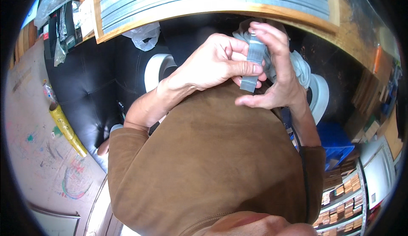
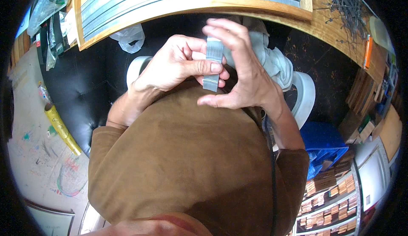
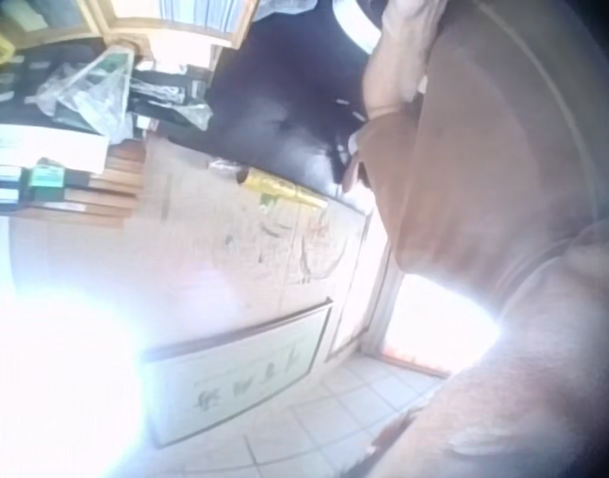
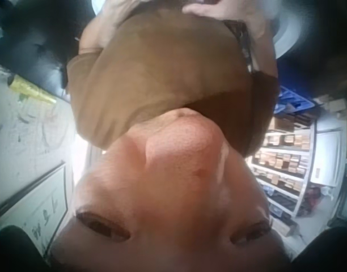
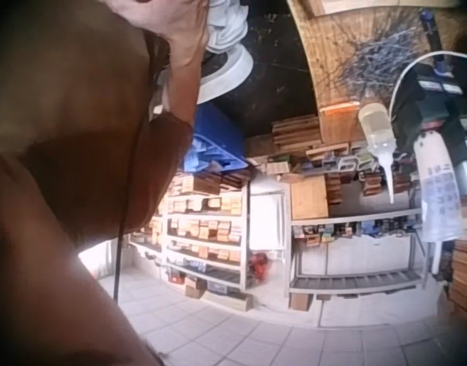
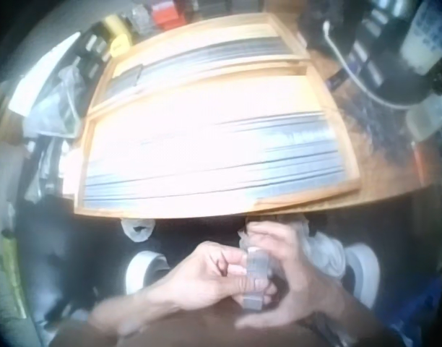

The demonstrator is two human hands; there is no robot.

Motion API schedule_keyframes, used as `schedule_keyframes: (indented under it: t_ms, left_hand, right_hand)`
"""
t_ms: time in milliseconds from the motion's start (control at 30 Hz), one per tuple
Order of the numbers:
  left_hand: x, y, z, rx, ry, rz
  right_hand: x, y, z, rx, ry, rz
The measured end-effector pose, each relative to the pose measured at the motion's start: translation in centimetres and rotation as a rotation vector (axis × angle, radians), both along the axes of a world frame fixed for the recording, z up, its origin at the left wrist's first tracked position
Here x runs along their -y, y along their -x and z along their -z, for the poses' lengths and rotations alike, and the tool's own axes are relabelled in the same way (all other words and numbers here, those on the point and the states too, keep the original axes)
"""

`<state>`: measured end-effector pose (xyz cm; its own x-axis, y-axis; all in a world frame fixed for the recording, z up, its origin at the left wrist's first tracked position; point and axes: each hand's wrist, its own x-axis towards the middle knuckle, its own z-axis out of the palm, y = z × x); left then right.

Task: The person picks up small gray metal strips from a wooden tray and aligns them by hand. They repeatedly inspect the edges and surfaces, then place the strips back into the tray. The person continues this process with multiple strips throughout the clip.

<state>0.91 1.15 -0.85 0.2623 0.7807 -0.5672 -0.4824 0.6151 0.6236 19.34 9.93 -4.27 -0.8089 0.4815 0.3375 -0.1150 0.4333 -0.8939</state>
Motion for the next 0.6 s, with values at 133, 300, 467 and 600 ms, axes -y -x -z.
schedule_keyframes:
  t_ms: [133,300,467,600]
  left_hand:
    - [-0.5,0.6,-0.3,-0.116,0.001,-0.019]
    - [-1.4,0.6,-0.4,-0.131,-0.045,-0.036]
    - [-1.9,1.3,0.5,-0.055,-0.063,-0.041]
    - [-2.1,1.4,0.9,-0.053,-0.070,-0.042]
  right_hand:
    - [1.5,-0.5,1.0,-0.090,0.595,0.221]
    - [-0.2,1.3,-0.5,0.043,1.126,0.205]
    - [-0.6,2.6,-0.1,-0.008,1.185,0.226]
    - [-0.8,2.8,-0.4,-0.020,1.208,0.228]
